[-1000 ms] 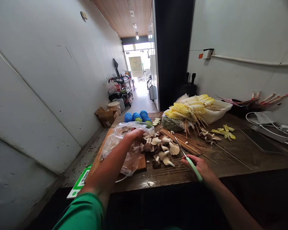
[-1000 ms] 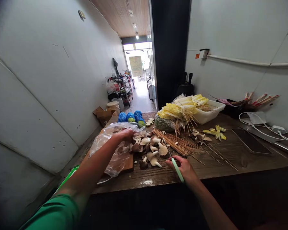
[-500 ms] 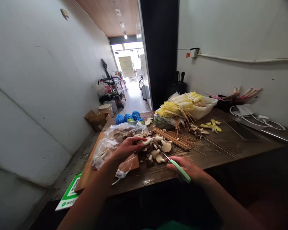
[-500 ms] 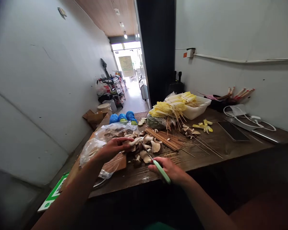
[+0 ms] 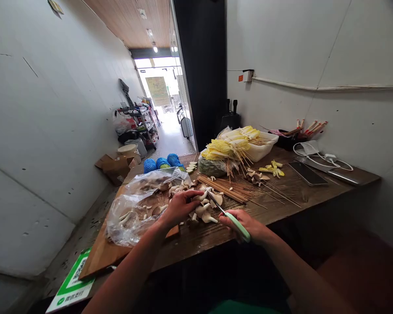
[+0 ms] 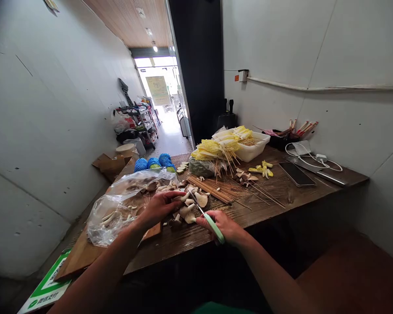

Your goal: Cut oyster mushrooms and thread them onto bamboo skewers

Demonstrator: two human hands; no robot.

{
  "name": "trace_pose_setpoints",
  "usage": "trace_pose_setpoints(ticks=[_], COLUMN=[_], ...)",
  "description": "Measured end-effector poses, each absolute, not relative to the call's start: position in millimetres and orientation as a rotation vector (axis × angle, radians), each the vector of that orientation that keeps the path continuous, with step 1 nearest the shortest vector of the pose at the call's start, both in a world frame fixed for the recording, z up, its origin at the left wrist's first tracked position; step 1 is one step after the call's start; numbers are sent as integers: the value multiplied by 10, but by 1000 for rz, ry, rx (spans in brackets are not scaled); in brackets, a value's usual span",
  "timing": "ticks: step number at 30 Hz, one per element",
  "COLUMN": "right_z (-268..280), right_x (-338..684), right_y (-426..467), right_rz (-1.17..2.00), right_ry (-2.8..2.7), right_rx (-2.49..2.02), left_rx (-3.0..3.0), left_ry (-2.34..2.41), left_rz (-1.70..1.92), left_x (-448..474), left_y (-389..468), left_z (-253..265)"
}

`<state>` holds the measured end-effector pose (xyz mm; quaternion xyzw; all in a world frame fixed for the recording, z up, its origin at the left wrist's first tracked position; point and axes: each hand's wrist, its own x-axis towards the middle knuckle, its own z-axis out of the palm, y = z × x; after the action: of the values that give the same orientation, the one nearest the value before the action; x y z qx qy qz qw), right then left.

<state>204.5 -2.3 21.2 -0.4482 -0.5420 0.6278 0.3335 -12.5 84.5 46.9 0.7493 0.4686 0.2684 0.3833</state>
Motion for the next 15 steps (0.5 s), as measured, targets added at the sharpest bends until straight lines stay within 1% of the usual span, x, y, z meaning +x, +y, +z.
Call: trace_pose_setpoints(ticks=[5,8,11,13,15], right_z=[127,36,-44,-88,-125], right_x=[2045,2072,2108,2126,2138], right_y=[0,30,56,62,61], right_rz=[1612,1599,1617,1639,1657], right_ry=[-1341,-1212,-1141,-1147,-1133], right_rx=[-1232,-1295,-1303,-1281,-1276], left_rx=[2045,2308,2542,2547,2447], left_ry=[1219,1226,1165,1140,1198], left_rz=[602,641,562,511,534], left_x=[-37,29,7,-96,-263], left_y=[848,871,925,978,1051], left_z=[511,506,495,522,576])
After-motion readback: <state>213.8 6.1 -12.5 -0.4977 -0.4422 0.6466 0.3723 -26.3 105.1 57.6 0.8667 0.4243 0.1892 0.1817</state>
